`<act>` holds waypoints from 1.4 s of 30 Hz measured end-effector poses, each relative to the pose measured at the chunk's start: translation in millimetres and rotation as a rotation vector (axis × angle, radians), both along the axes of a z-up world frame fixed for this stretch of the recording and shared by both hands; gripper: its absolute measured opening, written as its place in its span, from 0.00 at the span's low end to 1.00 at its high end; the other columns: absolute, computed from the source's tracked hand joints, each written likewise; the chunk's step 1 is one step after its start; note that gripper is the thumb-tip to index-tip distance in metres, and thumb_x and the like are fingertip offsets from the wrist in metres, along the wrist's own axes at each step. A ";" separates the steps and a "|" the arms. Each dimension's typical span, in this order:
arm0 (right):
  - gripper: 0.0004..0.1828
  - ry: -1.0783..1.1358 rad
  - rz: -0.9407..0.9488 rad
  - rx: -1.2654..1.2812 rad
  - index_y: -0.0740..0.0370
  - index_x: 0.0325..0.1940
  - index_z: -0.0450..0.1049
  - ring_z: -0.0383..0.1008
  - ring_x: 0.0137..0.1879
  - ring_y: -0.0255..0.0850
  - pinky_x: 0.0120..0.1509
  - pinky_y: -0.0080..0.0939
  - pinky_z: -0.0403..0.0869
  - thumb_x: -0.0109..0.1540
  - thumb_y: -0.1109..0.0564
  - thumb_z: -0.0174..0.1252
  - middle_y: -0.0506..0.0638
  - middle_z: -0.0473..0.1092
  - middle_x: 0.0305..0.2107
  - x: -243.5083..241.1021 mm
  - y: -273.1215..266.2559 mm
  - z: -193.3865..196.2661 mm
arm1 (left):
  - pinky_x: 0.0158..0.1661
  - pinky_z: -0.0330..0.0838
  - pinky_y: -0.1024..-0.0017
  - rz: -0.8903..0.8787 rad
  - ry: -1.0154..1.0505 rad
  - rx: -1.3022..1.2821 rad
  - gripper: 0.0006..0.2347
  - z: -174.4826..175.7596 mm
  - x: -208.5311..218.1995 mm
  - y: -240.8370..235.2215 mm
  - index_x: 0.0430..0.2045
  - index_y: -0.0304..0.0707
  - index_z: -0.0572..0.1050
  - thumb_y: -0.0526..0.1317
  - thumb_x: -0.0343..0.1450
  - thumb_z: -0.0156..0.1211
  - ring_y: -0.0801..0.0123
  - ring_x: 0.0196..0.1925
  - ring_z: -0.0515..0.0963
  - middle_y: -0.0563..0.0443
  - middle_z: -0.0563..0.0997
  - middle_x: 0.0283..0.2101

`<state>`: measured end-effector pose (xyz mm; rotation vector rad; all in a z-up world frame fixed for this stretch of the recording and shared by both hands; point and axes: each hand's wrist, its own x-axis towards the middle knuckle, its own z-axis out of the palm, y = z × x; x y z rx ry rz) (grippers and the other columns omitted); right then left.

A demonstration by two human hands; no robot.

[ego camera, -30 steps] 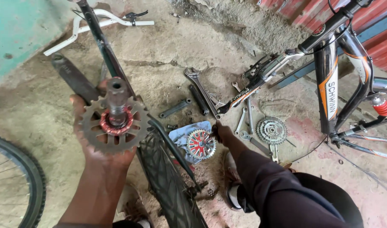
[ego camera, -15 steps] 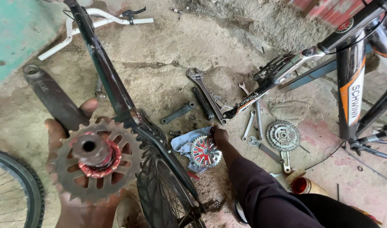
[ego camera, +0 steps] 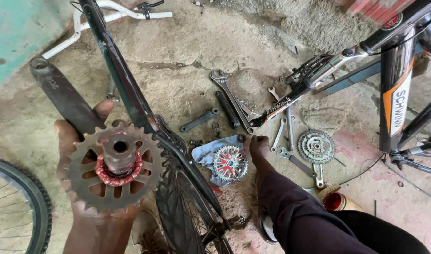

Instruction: The person uses a wrench to loosen and remove the crank arm from the bicycle frame. They then detach the chainring and crankset assembly, holding the components in their hands to display them.

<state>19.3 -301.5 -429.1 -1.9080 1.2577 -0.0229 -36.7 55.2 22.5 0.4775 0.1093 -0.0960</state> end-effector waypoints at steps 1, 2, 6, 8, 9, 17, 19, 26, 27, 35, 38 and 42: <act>0.13 -0.069 -0.003 0.033 0.56 0.43 0.73 0.75 0.45 0.55 0.49 0.57 0.72 0.62 0.47 0.55 0.57 0.76 0.38 -2.2 -1.7 -1.3 | 0.37 0.83 0.43 0.033 0.038 0.052 0.28 0.8 0.3 -0.7 0.63 0.33 0.78 0.58 0.79 0.54 0.40 0.38 0.88 0.30 0.88 0.38; 0.07 -0.138 -0.006 0.067 0.56 0.39 0.72 0.74 0.40 0.49 0.44 0.53 0.72 0.59 0.53 0.56 0.53 0.76 0.34 -4.3 -3.5 -2.5 | 0.36 0.84 0.45 0.065 0.076 0.105 0.28 1.7 0.7 -1.3 0.62 0.34 0.80 0.59 0.77 0.55 0.43 0.38 0.88 0.33 0.88 0.37; 0.12 -0.357 -0.098 0.334 0.61 0.37 0.71 0.70 0.29 0.37 0.32 0.39 0.70 0.51 0.65 0.63 0.51 0.74 0.24 -5.0 -8.7 -17.8 | 0.40 0.85 0.48 0.059 0.066 0.063 0.29 1.4 2.8 -1.7 0.65 0.37 0.76 0.59 0.76 0.56 0.50 0.41 0.86 0.43 0.86 0.40; 0.11 -0.486 -0.206 0.628 0.63 0.41 0.72 0.75 0.36 0.43 0.37 0.36 0.77 0.59 0.72 0.62 0.58 0.75 0.35 -4.5 -14.5 -37.3 | 0.39 0.83 0.47 0.084 0.102 0.086 0.29 -2.6 4.4 0.6 0.61 0.38 0.80 0.61 0.76 0.55 0.49 0.37 0.86 0.46 0.87 0.36; 0.11 -0.486 -0.206 0.629 0.63 0.41 0.72 0.75 0.36 0.43 0.37 0.36 0.77 0.59 0.72 0.62 0.58 0.75 0.35 -3.0 -14.2 -39.2 | 0.39 0.83 0.47 0.084 0.102 0.087 0.29 -2.0 3.5 1.5 0.61 0.38 0.80 0.61 0.76 0.55 0.49 0.37 0.86 0.46 0.87 0.36; 0.15 -0.518 -0.394 0.642 0.66 0.39 0.72 0.70 0.30 0.41 0.32 0.39 0.76 0.60 0.80 0.47 0.57 0.70 0.28 4.0 -7.8 -27.4 | 0.37 0.87 0.48 0.102 0.140 0.167 0.27 8.4 -0.1 -0.5 0.59 0.37 0.81 0.60 0.76 0.56 0.49 0.36 0.87 0.42 0.88 0.35; 0.17 -0.400 -0.304 0.464 0.61 0.39 0.75 0.73 0.32 0.40 0.31 0.38 0.76 0.56 0.78 0.54 0.53 0.74 0.30 4.1 -10.3 -29.1 | 0.37 0.86 0.49 0.100 0.110 0.158 0.27 4.1 1.7 0.8 0.60 0.35 0.81 0.59 0.76 0.57 0.50 0.36 0.87 0.41 0.88 0.35; 0.15 -0.077 -0.087 0.016 0.47 0.39 0.82 0.80 0.40 0.43 0.37 0.47 0.77 0.61 0.67 0.55 0.47 0.81 0.35 -1.7 -15.3 -12.1 | 0.40 0.84 0.49 0.088 0.131 0.167 0.28 4.9 0.9 -0.7 0.63 0.37 0.78 0.60 0.76 0.57 0.50 0.41 0.88 0.39 0.88 0.42; 0.15 -0.078 -0.088 0.016 0.47 0.39 0.82 0.80 0.40 0.43 0.37 0.47 0.77 0.61 0.67 0.55 0.47 0.81 0.35 -1.7 -21.8 -24.5 | 0.40 0.84 0.49 0.087 0.130 0.167 0.28 5.7 1.5 -1.8 0.63 0.37 0.78 0.60 0.76 0.57 0.50 0.41 0.88 0.39 0.88 0.42; 0.12 0.072 0.354 -0.300 0.44 0.46 0.83 0.70 0.51 0.57 0.58 0.52 0.68 0.62 0.44 0.60 0.60 0.69 0.46 12.7 -25.2 -39.7 | 0.38 0.88 0.48 0.121 0.221 0.318 0.30 7.7 -1.4 -0.2 0.65 0.44 0.78 0.63 0.74 0.55 0.51 0.40 0.88 0.45 0.86 0.42; 0.06 0.137 0.347 -0.245 0.49 0.43 0.82 0.72 0.49 0.52 0.47 0.56 0.73 0.63 0.54 0.62 0.55 0.69 0.47 13.6 -20.5 -20.2 | 0.39 0.87 0.45 0.099 0.153 0.227 0.28 5.9 -2.2 2.3 0.64 0.37 0.79 0.60 0.76 0.58 0.46 0.41 0.89 0.40 0.88 0.41; 0.03 -0.153 0.315 -0.314 0.57 0.38 0.79 0.73 0.45 0.50 0.42 0.55 0.75 0.60 0.61 0.63 0.56 0.72 0.42 -4.0 -9.5 -11.6 | 0.38 0.86 0.44 0.080 0.147 0.182 0.28 1.1 -0.4 6.4 0.62 0.37 0.80 0.60 0.77 0.57 0.44 0.40 0.89 0.36 0.88 0.39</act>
